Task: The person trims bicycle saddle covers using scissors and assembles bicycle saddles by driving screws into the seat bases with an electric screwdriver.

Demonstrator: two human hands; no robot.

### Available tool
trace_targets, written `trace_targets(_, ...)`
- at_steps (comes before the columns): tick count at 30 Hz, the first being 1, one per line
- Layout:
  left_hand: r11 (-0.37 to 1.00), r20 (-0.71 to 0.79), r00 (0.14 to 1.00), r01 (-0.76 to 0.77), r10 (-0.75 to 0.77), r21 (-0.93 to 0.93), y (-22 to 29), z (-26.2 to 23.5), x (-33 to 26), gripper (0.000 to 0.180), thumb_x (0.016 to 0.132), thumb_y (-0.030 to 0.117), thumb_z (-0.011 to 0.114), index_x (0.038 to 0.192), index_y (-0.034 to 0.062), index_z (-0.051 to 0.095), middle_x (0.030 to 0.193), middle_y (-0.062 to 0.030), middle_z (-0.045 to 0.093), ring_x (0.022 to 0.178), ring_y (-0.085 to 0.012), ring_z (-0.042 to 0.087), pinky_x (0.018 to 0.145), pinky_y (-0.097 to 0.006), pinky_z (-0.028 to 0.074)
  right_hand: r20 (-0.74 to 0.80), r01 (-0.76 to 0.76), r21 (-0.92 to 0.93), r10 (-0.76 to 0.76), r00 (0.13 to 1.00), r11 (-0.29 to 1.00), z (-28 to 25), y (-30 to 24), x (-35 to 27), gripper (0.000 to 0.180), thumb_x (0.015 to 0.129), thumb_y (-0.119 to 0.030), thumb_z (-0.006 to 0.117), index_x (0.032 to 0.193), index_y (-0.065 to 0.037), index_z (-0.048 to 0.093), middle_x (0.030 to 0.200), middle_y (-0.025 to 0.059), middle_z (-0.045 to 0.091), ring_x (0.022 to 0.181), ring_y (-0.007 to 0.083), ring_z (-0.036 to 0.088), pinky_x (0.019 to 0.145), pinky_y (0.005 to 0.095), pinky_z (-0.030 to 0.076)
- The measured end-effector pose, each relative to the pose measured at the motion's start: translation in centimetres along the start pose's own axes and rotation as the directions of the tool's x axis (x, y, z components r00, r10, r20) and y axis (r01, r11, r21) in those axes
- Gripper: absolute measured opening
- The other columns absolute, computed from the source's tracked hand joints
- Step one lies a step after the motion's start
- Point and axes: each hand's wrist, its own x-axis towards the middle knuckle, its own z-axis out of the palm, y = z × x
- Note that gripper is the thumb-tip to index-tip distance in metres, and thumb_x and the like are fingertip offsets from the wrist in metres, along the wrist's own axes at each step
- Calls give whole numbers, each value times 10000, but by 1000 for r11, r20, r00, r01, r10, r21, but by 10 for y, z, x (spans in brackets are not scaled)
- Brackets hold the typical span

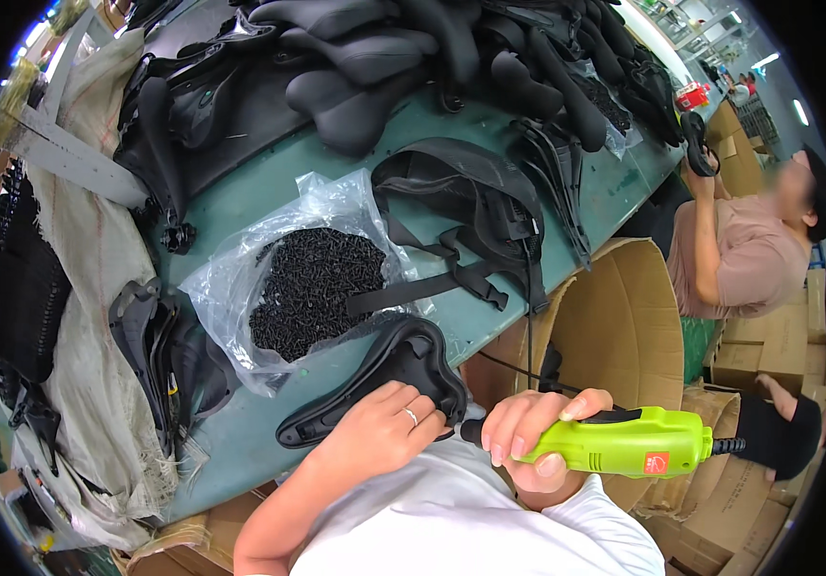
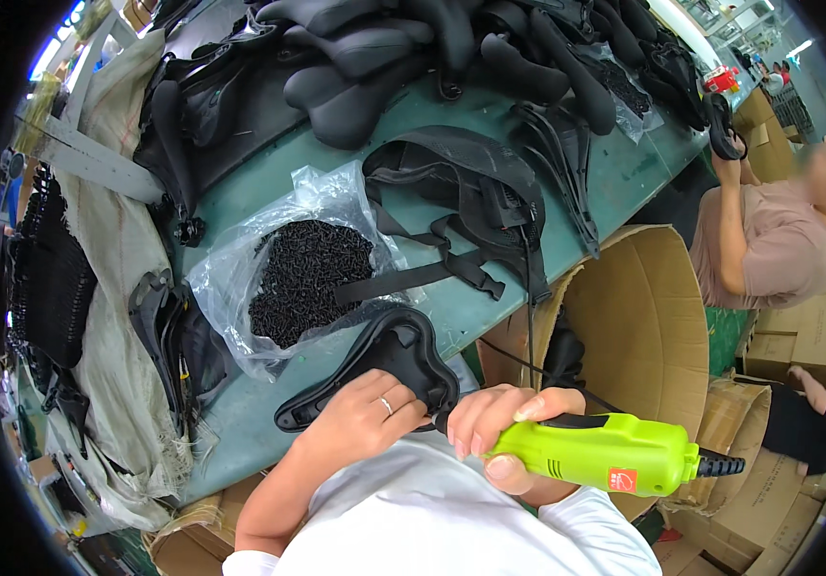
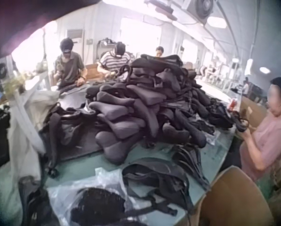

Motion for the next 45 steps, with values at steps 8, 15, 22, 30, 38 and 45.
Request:
trace_targets(8, 997, -146, 989, -18, 6, -79, 1, 7, 1, 238, 849, 195, 809, 973, 50, 668, 855, -59, 594, 792, -259, 621, 739, -384, 516, -50, 56, 21, -55, 997, 998, 3, -1, 0, 428, 1055, -221, 706, 1287, -123, 360, 811, 57, 618, 567, 202, 637, 527, 348, 575)
trace_targets(15, 771, -427, 777, 590, -463, 238, -72, -45, 8, 159, 922, 134, 764, 989, 60, 641, 920, -120, 631, 892, -336, 621, 792, -481, 497, 132, 180, -82, -168, 977, 980, -17, 1, -9, 433, 994, -129, 729, 1248, -90, 381, 818, 92, 627, 582, 221, 651, 531, 367, 589)
trace_targets(22, 698, -360, 784, 617, -505, 365, -100, -42, -11, 110, 968, 113, 728, 985, 45, 643, 906, -144, 609, 891, -363, 611, 779, -476, 498, 144, 121, -153, -99, 985, 981, -23, 6, -23, 460, 963, -79, 746, 1261, -92, 396, 833, 97, 644, 589, 235, 654, 548, 385, 584)
trace_targets(30, 662, -491, 657, 723, -572, 195, -78, -36, -5, 255, 1016, 106, 659, 785, 36, 576, 754, -145, 580, 700, -395, 589, 632, -524, 467, 152, 67, -185, -39, 988, 980, -28, 13, -32, 491, 948, -68, 775, 1263, -102, 400, 846, 104, 654, 594, 247, 655, 566, 412, 584)
trace_targets(38, 976, -251, 943, 214, -217, -37, -13, 34, -16, 168, 829, 84, 825, 955, 43, 722, 869, -49, 668, 689, -213, 675, 562, -336, 552, 393, 137, -178, -57, 918, 975, -25, 18, -18, 519, 878, -49, 828, 1232, -53, 449, 817, 135, 662, 589, 267, 678, 529, 408, 599)
trace_targets(45, 950, -248, 917, 302, -312, -79, -15, 37, -11, 168, 830, 53, 800, 953, 42, 686, 837, -61, 596, 674, -207, 674, 556, -330, 541, 372, 71, -121, -22, 928, 990, -29, 21, -16, 512, 822, 26, 849, 1165, -41, 475, 779, 142, 652, 574, 277, 651, 540, 428, 579)
